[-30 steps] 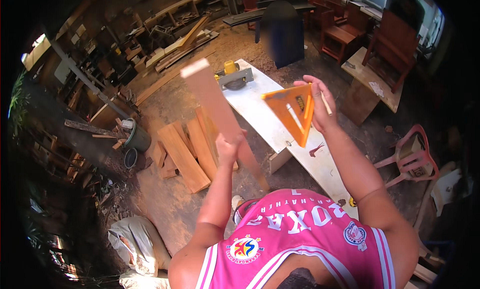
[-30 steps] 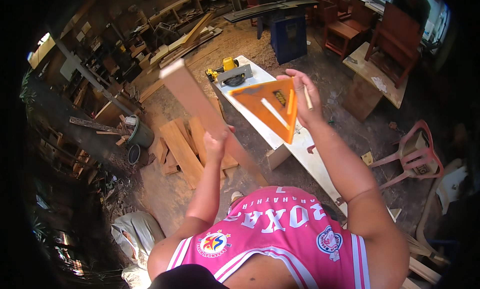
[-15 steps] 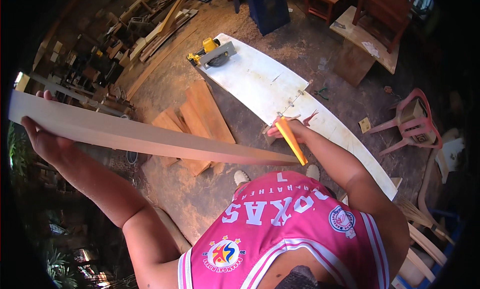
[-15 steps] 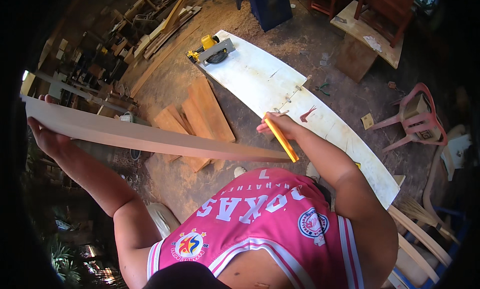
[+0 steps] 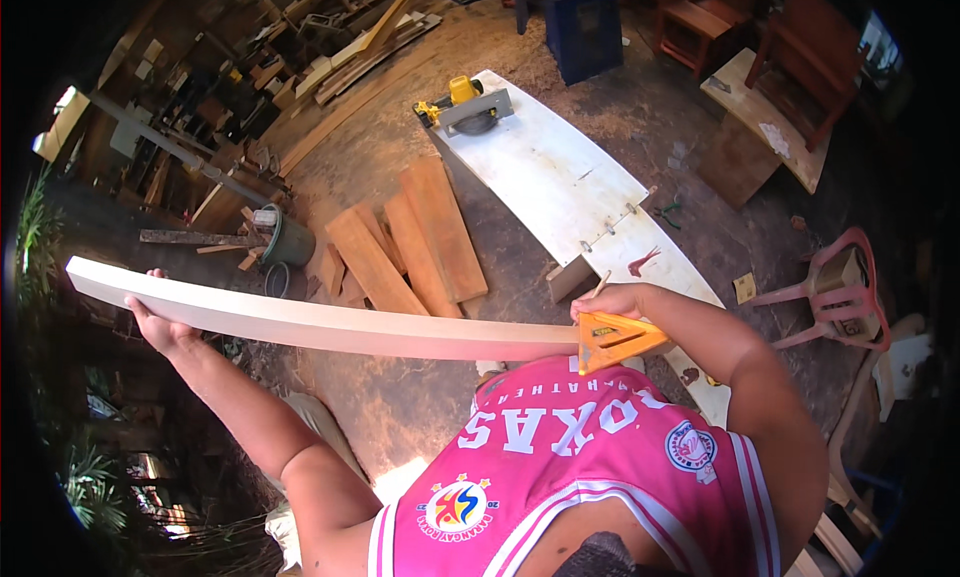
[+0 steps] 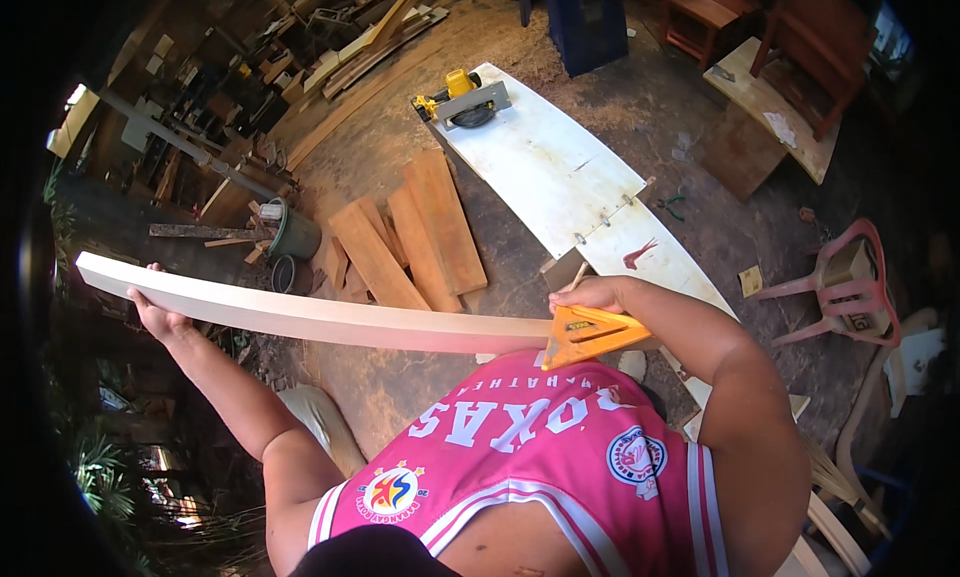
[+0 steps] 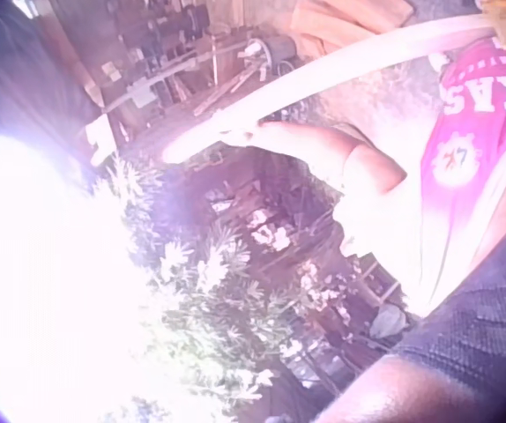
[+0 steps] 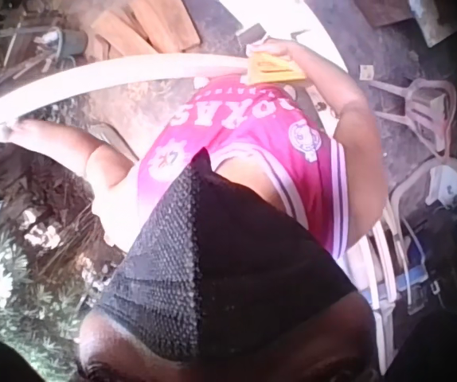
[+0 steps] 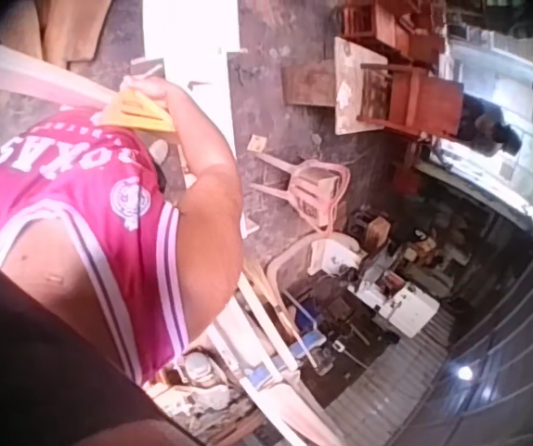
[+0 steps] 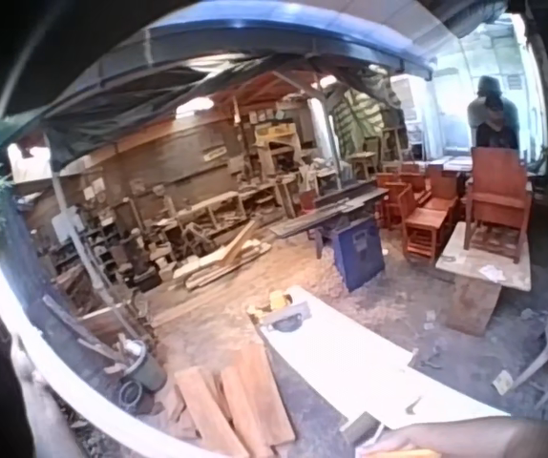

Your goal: The person picks up a wooden board, measures it with a tape measure, marks a point with a pencil, and uses a speed square to draw a straight line across the board before placing it back onto a stack.

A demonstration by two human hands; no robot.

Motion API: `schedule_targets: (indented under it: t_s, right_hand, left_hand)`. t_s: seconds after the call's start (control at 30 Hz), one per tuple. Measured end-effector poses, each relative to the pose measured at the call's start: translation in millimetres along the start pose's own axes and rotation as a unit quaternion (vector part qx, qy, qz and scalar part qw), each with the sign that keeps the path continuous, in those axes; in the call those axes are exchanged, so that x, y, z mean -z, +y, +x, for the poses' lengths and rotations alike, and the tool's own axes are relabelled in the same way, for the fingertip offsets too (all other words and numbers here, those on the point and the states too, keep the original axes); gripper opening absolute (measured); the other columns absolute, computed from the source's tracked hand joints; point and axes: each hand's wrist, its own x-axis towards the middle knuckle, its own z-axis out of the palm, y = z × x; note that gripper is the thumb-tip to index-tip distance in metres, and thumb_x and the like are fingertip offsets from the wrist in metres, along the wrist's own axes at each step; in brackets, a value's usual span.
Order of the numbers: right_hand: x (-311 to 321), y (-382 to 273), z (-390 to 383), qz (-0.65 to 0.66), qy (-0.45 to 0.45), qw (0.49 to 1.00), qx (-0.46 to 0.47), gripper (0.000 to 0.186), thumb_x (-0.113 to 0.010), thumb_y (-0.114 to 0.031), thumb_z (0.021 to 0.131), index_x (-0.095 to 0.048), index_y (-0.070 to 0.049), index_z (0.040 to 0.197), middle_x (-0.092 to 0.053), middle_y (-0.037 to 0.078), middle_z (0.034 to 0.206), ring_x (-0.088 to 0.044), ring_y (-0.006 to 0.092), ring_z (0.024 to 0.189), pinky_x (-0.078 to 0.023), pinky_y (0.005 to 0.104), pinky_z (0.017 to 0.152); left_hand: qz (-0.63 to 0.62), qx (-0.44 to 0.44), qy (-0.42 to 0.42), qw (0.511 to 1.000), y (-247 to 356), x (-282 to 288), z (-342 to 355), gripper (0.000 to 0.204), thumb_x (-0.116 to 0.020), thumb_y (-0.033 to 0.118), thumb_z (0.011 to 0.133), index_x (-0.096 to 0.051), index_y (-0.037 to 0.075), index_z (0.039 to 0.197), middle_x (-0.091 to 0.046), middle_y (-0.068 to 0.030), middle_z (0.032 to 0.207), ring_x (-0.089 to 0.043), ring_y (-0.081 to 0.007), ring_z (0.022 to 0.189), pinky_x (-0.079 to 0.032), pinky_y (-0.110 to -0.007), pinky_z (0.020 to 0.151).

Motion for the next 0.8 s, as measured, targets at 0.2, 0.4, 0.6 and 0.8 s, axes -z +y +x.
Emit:
schedule_targets:
  t_s: [0.2, 0.4, 0.6, 0.8]
  right_hand:
    - [5.2, 3.9, -13.2, -0.021, 0.040, 0.999, -0.026, 0.033, -0.044, -0.038, 0.102, -0.058, -0.009, 0.098, -0.054, -0.001, 0.093, -0.053, 0.0088, 0.088, -0.045, 0.0266, 0.082]
    - [5.6, 5.8, -16.4, -0.032, 0.040, 0.998, -0.024, 0.032, -0.044, -0.038, 0.102, -0.057, -0.010, 0.095, -0.052, -0.003, 0.092, -0.050, 0.0077, 0.085, -0.044, 0.0257, 0.079]
    - [-4.2, -13.7, -62.3, -0.205, 0.053, 0.977, 0.001, 0.030, -0.057, -0.041, 0.096, -0.056, -0.011, 0.098, -0.053, -0.004, 0.088, -0.048, 0.0056, 0.083, -0.043, 0.0252, 0.076]
    - [1.4, -29.0, -133.0, -0.217, 0.055, 0.974, -0.048, 0.037, -0.079, -0.027, 0.080, -0.057, -0.007, 0.104, -0.060, -0.002, 0.089, -0.057, 0.0089, 0.086, -0.048, 0.0279, 0.074]
  left_hand:
    - [-0.005, 0.001, 0.029, 1.000, -38.0, 9.0, -16.6, 0.052, -0.036, 0.042, 0.103, -0.046, -0.001, 0.128, -0.058, -0.0184, 0.119, -0.056, -0.0303, 0.109, -0.044, -0.042, 0.098]
    - [-0.009, 0.043, -0.020, 0.999, -62.1, 37.8, 6.0, 0.051, -0.040, 0.045, 0.101, -0.050, 0.000, 0.125, -0.060, -0.0181, 0.114, -0.058, -0.0289, 0.105, -0.046, -0.043, 0.094]
    - [0.202, 0.084, 0.171, 0.961, -148.0, 27.6, -49.4, 0.054, -0.074, 0.036, 0.084, -0.051, -0.002, 0.115, -0.060, -0.0105, 0.100, -0.060, -0.0229, 0.092, -0.051, -0.040, 0.080]
    - [0.139, 0.217, 0.269, 0.928, -303.7, 94.6, -148.8, 0.057, -0.071, 0.024, 0.084, -0.043, -0.004, 0.124, -0.057, -0.0207, 0.109, -0.065, -0.0317, 0.082, -0.057, -0.040, 0.062]
